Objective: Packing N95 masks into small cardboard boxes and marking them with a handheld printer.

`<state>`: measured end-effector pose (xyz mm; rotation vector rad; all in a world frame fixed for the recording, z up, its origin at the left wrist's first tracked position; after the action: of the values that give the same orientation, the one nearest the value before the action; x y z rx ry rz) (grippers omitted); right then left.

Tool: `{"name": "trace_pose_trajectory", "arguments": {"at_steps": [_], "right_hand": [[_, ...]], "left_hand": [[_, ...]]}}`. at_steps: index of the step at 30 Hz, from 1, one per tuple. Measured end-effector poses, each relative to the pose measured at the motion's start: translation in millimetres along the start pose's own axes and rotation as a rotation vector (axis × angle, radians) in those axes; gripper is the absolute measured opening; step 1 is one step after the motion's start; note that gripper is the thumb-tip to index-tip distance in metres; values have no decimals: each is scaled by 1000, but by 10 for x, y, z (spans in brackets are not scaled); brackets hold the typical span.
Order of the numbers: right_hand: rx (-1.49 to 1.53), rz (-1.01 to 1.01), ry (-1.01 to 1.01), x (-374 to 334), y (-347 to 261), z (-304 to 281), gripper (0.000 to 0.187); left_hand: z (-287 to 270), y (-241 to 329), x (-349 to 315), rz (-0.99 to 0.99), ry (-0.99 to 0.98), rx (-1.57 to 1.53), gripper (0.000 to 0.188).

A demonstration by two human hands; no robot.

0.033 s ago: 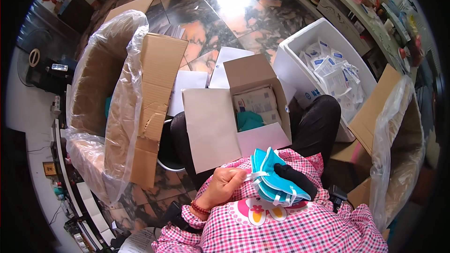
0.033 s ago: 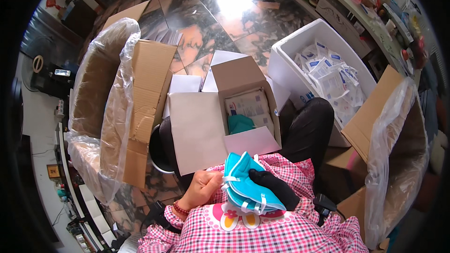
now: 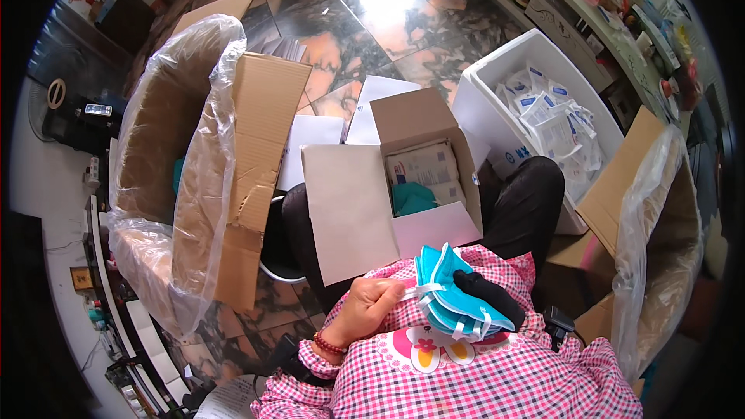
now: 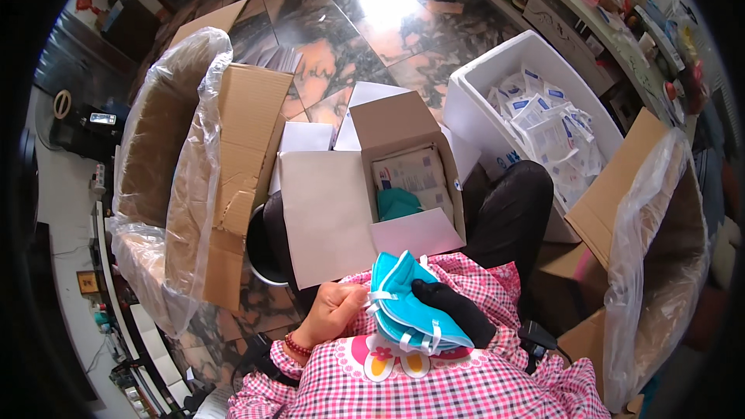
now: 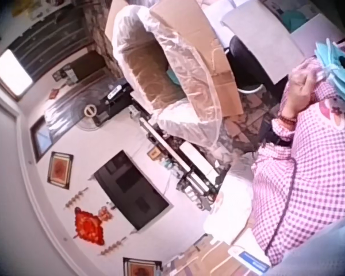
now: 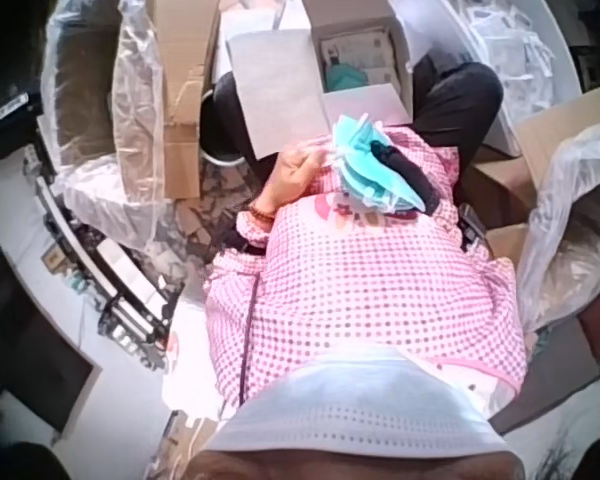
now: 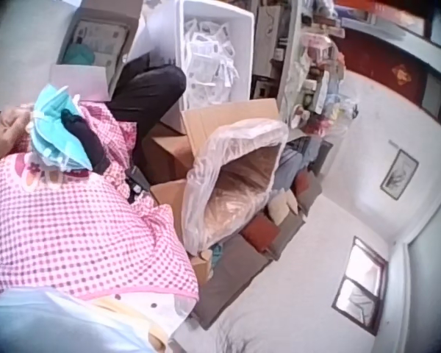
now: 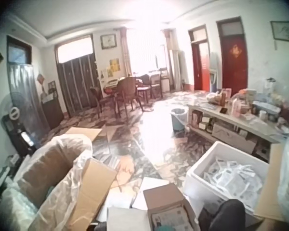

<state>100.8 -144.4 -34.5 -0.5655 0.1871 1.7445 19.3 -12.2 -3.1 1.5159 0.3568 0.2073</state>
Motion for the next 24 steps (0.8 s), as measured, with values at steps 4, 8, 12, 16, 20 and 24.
{"name": "trace_pose_trajectory", "arguments": {"at_steps": [4,8,12,16,20,24], "right_hand": [[4,-78,-71,-3,-5,11,52],[102,-241,-96,-232,-314,123,48],[470,-457,-433,-582,-826,530,43],[-285,-342,360,-551,-913,-3,45],[-615,-307,349,-433,-1019,265,34],[-1060,-333,364,-312,-1049,464,20]], "left_hand": [[-111,0,-150,-19,-9,47,29],[-834,-394,-679,-5,386,428,34],[-1452,-322,-1154,-166,698,-216,48],[-1222,-367,-788,-168,608,-436,47],[-1627,-786,-766,-311,730,-321,41],[-2290,-1715,-992,-430,899,-6,38]]}}
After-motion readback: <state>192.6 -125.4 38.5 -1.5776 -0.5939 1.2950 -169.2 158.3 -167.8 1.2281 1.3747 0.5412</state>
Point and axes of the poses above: each hand's wrist, its own x-axis towards the middle knuckle, its own z-axis out of the palm, y = z × x, the point moved 8 cm from there along x, towards the middle knuckle, and after that the axes turned 5 degrees about z, right-handed, at the moved point
